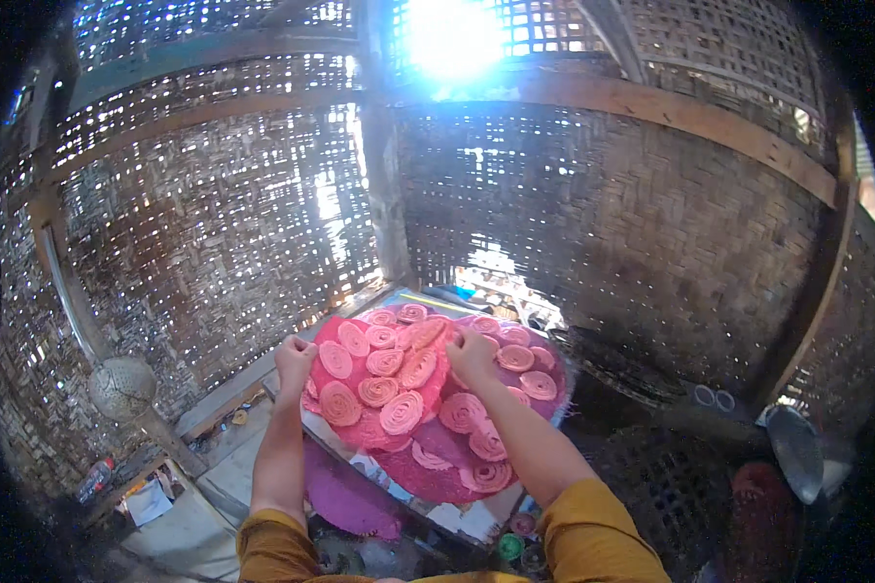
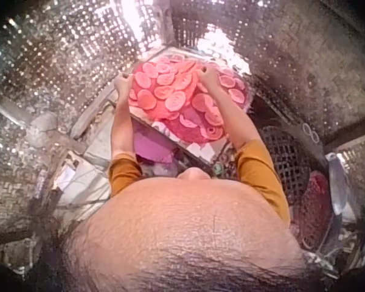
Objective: The person arranges pink rolled fabric items on a purple circular mat, placing small colored plastic cups among them. They repeatedly lift and lower a perforated metal grid over the arrangement and transfer items between mats.
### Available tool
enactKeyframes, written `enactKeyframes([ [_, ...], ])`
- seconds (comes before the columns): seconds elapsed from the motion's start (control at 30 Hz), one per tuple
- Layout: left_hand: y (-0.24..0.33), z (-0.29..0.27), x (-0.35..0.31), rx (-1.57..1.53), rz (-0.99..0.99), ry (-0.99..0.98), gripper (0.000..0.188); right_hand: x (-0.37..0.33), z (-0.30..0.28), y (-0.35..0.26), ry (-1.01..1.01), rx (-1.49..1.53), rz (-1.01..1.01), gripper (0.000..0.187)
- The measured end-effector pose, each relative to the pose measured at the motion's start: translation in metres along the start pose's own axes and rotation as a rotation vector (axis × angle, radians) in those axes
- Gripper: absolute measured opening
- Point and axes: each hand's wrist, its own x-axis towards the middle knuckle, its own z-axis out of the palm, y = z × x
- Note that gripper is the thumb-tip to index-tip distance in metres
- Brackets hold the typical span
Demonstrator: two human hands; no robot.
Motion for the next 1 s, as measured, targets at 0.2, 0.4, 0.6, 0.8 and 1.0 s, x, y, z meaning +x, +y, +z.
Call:
enactKeyframes([
  [0.2, 0.094, -0.008, -0.021, -0.207, 0.024, -0.156, 0.016, 0.009, -0.095, 0.010, 0.033, -0.049, 0.031, 0.022],
  [0.4, 0.170, 0.017, -0.088, -0.454, -0.077, -0.368, 0.011, -0.048, -0.242, 0.024, 0.007, -0.087, 0.145, 0.023],
  [0.6, 0.239, 0.073, -0.195, -0.525, 0.090, -0.454, 0.011, -0.126, -0.370, 0.094, 0.096, -0.158, 0.268, 0.023],
  [0.8, 0.271, 0.107, -0.327, -0.729, -0.040, -0.525, 0.012, -0.222, -0.443, 0.162, 0.215, -0.159, 0.381, 0.020],
  [1.0, 0.249, 0.104, -0.404, -0.451, -0.015, -0.688, 0.014, -0.314, -0.463, 0.205, 0.231, -0.124, 0.637, 0.019],
])
